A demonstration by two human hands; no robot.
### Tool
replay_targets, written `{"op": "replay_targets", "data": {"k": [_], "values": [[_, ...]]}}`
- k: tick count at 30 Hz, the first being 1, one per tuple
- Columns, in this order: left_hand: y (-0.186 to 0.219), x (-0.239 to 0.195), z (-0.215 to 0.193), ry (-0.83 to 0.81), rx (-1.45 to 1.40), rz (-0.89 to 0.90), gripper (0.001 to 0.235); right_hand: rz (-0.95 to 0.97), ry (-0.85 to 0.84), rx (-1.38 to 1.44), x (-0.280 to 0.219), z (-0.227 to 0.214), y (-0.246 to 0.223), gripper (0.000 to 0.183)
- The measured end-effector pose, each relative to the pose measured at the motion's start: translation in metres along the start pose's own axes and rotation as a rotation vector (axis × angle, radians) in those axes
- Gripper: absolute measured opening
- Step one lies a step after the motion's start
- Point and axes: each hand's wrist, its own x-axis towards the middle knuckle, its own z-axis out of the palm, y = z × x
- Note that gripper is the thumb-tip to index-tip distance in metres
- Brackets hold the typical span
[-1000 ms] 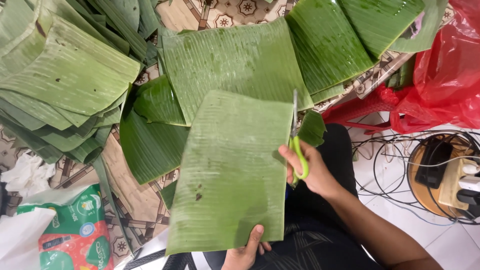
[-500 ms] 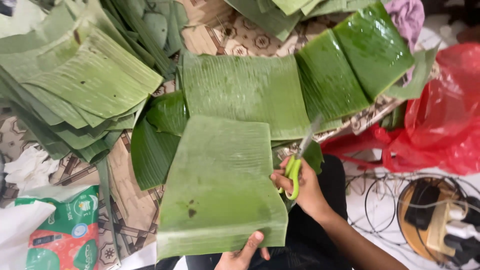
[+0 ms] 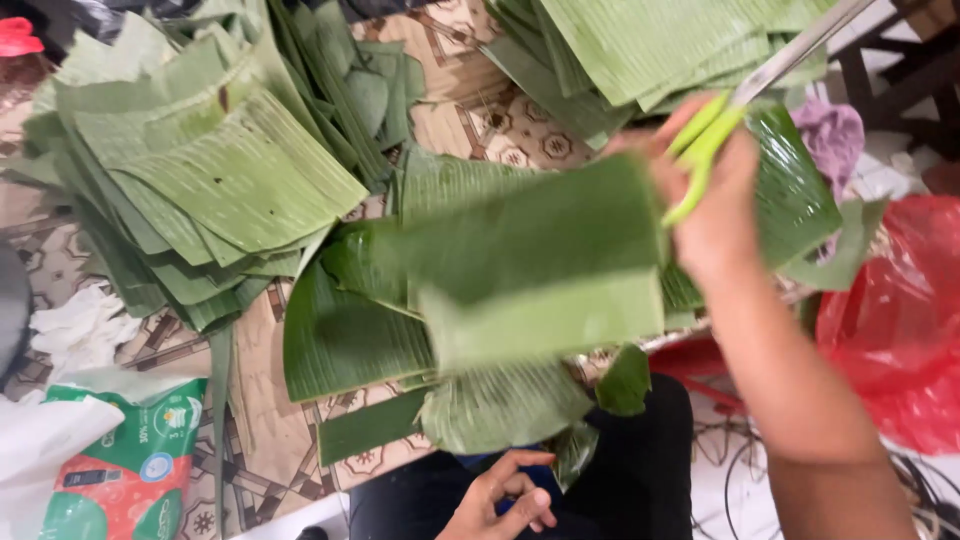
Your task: The person cuts large green banana leaves into smaller rectangular pieces using green-handled scissors. They hold each leaf with one hand and trim the edges with the other, stacking the cut pieces on the floor.
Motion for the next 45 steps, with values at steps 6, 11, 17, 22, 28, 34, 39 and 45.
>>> {"op": "replay_targets", "data": {"k": [6, 11, 17, 22, 28, 34, 39, 45], "values": [[0.015, 0.015, -0.009, 0.313, 0.095, 0.084, 0.036, 0.205, 0.621, 0.436, 0.163, -0.073, 0.04, 0.03], [0.033, 0.031, -0.031, 0.54, 0.178, 0.101, 0.028, 0.409, 0.879, 0.697, 0.211, -0.114, 0.126, 0.03], [0.066, 0.055, -0.049, 0.74, -0.132, -0.03, 0.029, 0.35, 1.06, 0.657, 0.222, -0.108, 0.163, 0.013], [0.107, 0.068, -0.037, 0.805, -0.669, -0.21, 0.043, 0.25, 0.988, 0.428, 0.213, -0.099, 0.162, 0.021], [0.104, 0.075, -0.036, 0.692, -0.77, -0.199, 0.041, 0.178, 0.843, -0.088, 0.228, -0.131, 0.185, 0.014], [0.108, 0.076, -0.032, 0.738, -0.832, -0.221, 0.041, 0.062, 1.0, 0.036, 0.236, -0.11, 0.144, 0.111], [0.121, 0.077, -0.032, 0.759, -0.902, -0.237, 0.033, 0.496, 0.767, 0.453, 0.242, -0.108, 0.099, 0.035], [0.114, 0.082, -0.037, 0.764, -0.905, -0.115, 0.027, 0.377, 0.858, 0.295, 0.267, -0.17, 0.164, 0.065]]}}
